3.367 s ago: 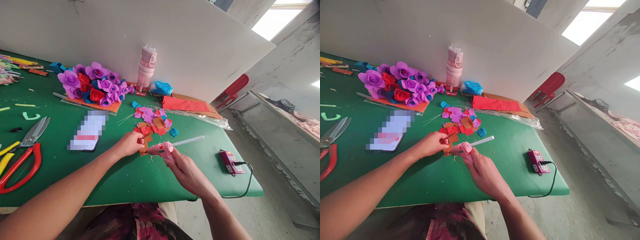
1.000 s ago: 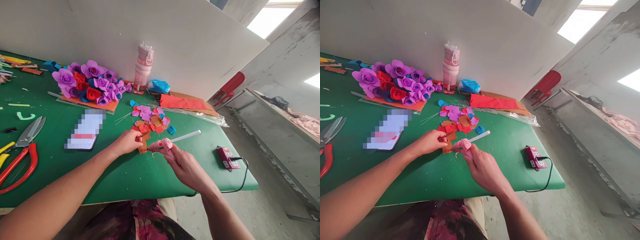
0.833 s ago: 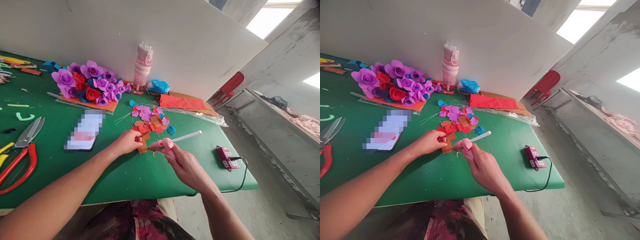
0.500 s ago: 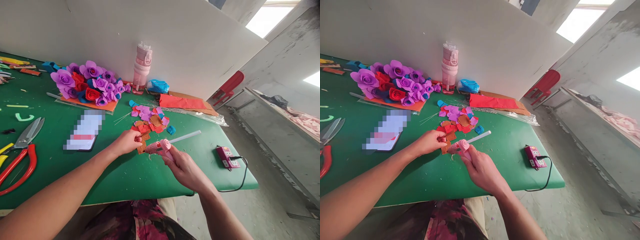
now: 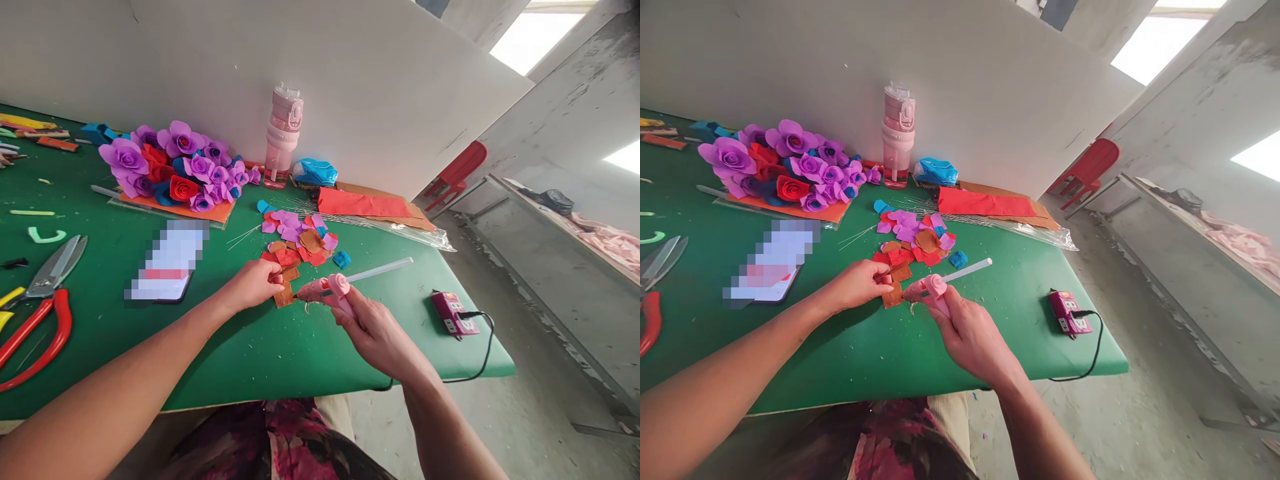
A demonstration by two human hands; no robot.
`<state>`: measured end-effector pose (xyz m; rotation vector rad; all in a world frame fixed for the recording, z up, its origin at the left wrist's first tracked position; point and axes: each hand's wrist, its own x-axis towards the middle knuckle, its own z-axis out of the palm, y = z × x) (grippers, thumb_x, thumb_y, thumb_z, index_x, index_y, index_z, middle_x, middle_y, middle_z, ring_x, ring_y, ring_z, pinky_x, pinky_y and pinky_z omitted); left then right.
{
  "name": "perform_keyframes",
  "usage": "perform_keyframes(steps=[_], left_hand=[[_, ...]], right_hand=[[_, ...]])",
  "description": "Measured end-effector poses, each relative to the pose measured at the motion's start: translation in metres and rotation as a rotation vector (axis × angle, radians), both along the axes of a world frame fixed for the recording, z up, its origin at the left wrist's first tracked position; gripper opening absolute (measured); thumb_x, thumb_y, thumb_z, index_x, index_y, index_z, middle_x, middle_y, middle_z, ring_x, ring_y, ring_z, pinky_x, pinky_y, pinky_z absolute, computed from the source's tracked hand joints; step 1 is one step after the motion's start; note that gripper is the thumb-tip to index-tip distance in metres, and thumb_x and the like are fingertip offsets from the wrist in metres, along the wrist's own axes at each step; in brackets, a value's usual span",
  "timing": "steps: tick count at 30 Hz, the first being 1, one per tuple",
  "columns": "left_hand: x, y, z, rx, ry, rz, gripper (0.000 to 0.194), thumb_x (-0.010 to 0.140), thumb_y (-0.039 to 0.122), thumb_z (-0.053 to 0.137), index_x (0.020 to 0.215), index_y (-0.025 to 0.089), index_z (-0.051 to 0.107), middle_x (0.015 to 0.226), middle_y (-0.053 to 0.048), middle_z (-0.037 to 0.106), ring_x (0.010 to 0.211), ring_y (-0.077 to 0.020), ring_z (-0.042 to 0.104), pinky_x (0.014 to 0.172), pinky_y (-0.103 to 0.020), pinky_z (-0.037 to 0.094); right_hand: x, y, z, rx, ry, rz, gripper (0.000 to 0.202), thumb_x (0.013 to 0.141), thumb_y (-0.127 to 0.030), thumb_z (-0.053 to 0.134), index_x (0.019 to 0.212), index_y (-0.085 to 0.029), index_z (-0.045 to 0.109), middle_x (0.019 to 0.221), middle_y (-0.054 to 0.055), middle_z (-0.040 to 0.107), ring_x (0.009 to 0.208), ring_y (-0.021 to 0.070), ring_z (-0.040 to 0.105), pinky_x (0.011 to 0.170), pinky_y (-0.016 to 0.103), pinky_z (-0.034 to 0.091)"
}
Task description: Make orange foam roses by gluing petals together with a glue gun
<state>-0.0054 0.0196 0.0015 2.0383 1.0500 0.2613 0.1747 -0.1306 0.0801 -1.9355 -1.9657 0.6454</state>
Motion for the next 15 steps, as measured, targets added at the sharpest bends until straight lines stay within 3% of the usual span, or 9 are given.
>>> perform_keyframes(steps=[7, 15], left_hand=[[0.0006, -0.0014, 0.0028, -0.009, 0.003, 0.003, 0.009, 0.064, 0.022, 0.053, 0.057, 0.02, 0.049, 0.061, 0.001, 0.061, 0.062, -0.0154, 0.057, 0.057, -0.025, 0.036], [0.0, -0.0004, 0.0008, -0.005, -0.01, -0.004, 0.009, 0.064, 0.022, 0.053, 0.057, 0.019, 0.049, 0.062, 0.001, 0.061, 0.062, -0.0152, 0.056, 0.056, -0.025, 0.034]], right_hand=[[0.0021, 0.0043, -0.0087, -0.04, -0.025, 0.009, 0.027, 0.096, -0.033, 0.035, 0.109, -0.018, 0.053, 0.074, 0.003, 0.064, 0.062, 0.0169, 0.058, 0.058, 0.025, 0.04], [0.0017, 0.0033, -0.0003, -0.025, 0.055, -0.039, 0.031, 0.095, -0.037, 0.034, 0.109, -0.022, 0.057, 0.077, 0.005, 0.066, 0.069, 0.0198, 0.061, 0.066, 0.029, 0.045]])
